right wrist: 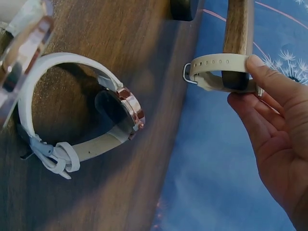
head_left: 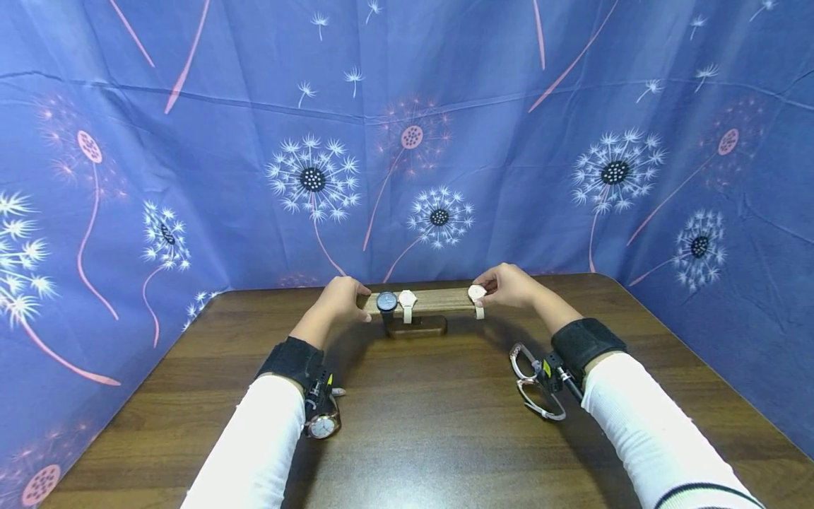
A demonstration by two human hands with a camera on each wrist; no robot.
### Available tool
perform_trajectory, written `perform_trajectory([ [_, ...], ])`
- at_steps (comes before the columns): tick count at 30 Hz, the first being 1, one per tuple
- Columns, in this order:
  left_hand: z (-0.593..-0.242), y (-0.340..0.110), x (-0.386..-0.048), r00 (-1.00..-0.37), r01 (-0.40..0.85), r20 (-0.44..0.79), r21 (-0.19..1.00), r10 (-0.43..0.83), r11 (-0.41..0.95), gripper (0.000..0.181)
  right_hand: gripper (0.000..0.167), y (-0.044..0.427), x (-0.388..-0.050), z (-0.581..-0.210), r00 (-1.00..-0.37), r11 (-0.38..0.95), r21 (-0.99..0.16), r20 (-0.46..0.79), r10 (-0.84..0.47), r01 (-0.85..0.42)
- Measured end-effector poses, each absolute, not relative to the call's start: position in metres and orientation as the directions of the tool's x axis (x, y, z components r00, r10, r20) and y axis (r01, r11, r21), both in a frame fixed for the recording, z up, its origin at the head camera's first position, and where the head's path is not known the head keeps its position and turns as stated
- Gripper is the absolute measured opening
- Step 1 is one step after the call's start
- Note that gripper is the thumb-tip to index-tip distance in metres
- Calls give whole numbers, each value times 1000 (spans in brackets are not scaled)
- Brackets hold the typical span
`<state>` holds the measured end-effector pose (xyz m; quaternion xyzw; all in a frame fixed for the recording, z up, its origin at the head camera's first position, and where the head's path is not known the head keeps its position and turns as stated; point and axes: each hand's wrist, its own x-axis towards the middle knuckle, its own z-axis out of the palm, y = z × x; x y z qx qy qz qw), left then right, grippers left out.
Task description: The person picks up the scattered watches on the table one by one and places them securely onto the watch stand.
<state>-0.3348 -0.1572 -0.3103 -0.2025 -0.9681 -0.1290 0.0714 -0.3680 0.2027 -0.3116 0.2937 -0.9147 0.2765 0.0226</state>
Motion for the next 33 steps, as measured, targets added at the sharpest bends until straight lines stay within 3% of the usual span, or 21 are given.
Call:
perform_trajectory([
  [17, -310, -155, -336, -924, 376, 164, 230, 345, 898, 52, 40, 196, -366, -307, -754, 698, -291, 178, -632, -654],
  [33, -310, -153, -337, -933, 354, 153, 215, 327, 910, 52, 42, 191, -367, -305, -720, 676, -249, 199, -665, -694],
])
